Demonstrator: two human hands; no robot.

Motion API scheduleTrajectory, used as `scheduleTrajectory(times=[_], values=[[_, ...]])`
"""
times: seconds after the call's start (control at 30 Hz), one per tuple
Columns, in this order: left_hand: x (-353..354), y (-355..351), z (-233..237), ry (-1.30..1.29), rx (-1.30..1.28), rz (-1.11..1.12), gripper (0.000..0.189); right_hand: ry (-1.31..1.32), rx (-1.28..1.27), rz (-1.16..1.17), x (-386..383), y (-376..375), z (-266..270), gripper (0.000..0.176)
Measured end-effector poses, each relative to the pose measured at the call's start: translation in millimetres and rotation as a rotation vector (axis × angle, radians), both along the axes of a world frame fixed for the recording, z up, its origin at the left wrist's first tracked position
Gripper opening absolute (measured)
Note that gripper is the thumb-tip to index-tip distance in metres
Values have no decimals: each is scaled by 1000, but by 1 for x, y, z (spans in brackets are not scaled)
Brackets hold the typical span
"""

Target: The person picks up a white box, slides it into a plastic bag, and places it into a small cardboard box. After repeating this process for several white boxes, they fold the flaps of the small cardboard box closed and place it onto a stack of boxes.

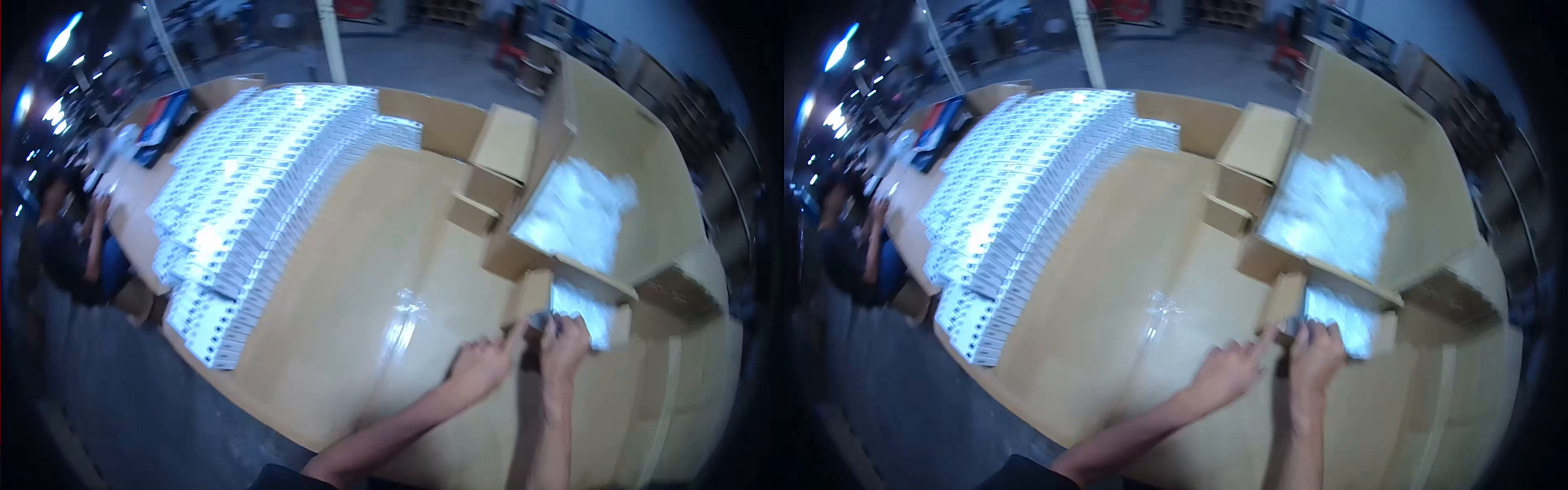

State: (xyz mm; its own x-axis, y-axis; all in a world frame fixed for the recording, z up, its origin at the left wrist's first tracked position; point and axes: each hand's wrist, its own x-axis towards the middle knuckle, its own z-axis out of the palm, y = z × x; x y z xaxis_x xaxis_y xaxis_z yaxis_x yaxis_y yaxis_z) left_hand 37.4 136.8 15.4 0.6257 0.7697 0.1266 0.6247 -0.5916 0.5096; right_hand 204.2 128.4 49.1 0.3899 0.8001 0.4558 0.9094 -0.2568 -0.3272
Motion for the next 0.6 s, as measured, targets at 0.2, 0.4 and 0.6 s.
scheduleTrajectory(times=[0.2,0.4,0.6], values=[[-89,64,24,-297,-302,-311,84,-55,-184,-33,-4,-7,12,23],[-168,148,52,-181,-182,48,64,-37,-359,145,-14,-16,41,48],[-180,247,31,-195,122,237,55,190,235,414,-102,67,84,34]])
